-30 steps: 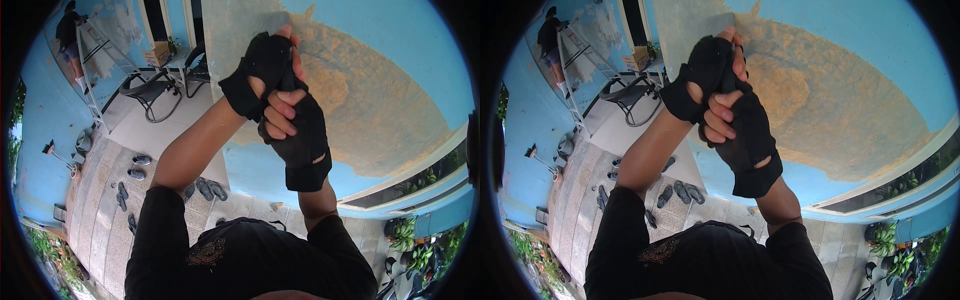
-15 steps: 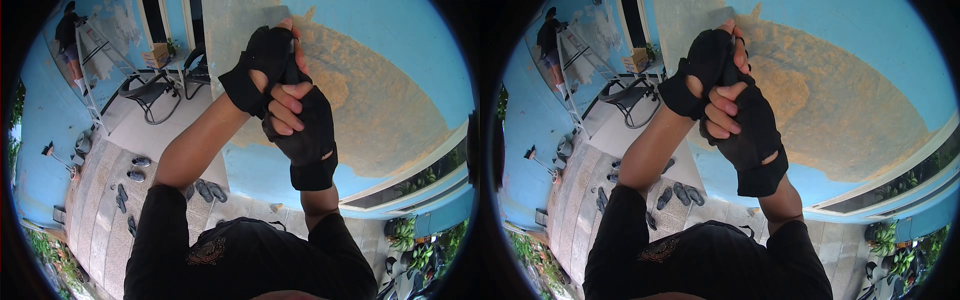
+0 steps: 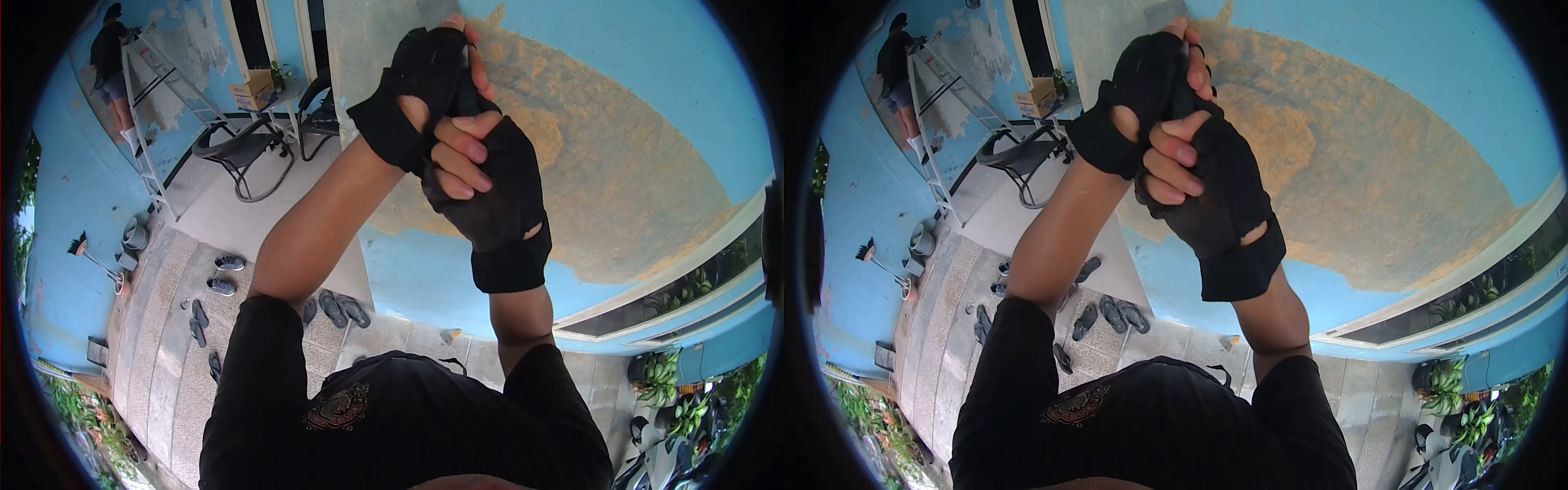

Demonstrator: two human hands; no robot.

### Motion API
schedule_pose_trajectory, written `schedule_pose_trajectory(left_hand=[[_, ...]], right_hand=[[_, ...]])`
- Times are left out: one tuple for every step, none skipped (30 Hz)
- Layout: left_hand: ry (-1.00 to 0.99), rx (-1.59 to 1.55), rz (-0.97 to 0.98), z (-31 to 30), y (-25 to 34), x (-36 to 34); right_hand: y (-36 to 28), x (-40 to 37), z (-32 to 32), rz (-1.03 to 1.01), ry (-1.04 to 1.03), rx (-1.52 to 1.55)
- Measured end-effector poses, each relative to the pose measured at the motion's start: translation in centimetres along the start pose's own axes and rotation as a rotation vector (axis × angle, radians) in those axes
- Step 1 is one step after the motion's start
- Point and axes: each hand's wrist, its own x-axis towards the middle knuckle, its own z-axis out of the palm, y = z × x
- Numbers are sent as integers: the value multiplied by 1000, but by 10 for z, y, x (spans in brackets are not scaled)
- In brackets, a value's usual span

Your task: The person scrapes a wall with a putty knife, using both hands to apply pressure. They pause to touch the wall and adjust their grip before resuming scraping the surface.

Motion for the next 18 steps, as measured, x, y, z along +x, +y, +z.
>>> schedule_pose_trajectory(left_hand=[[-28, -35, -15, -2, -2, -2], [-30, -24, -3, -4, -3, -2], [-12, 23, -23, -2, -2, -5], [12, 62, -50, 1, -1, -8], [14, 40, -9, 1, 1, -4], [17, 37, -15, 2, 4, -2], [27, 17, -17, 3, 7, -1], [35, 3, -16, 4, 8, -2], [27, -26, -38, 5, 3, -8], [29, -20, -29, 4, 2, -9], [44, 37, -67, 4, 3, -9], [61, 90, -111, 3, 3, -9], [7, 15, 0, 0, 1, -6], [7, 11, -7, -3, -1, -3], [35, -6, -20, 0, 3, -2], [63, -19, -32, 2, 6, -2], [18, 0, -13, 0, 0, -5], [17, 3, -5, 0, 0, -6]], right_hand=[[1, -8, -4, 21, -29, -43], [1, -8, -7, 46, -71, -91], [0, -2, -7, 52, -89, -95], [0, 1, -8, 42, -93, -82], [-1, 3, -9, 30, -91, -67], [0, 3, -7, 30, -84, -64], [0, 2, -3, 29, -38, -39], [1, 1, 2, 28, 0, -12], [3, -7, 6, 26, 30, -37], [3, -7, 0, 33, 21, -40], [2, -3, -10, 28, -32, -71], [5, -1, -9, 21, -79, -99], [4, 1, -6, 22, -79, -98], [3, 2, 0, 15, -30, -58], [3, 1, 5, 7, 22, -21], [2, -3, 2, 5, 29, -21], [1, -8, -3, 12, -10, -77], [0, -7, -4, 22, -63, -139]])
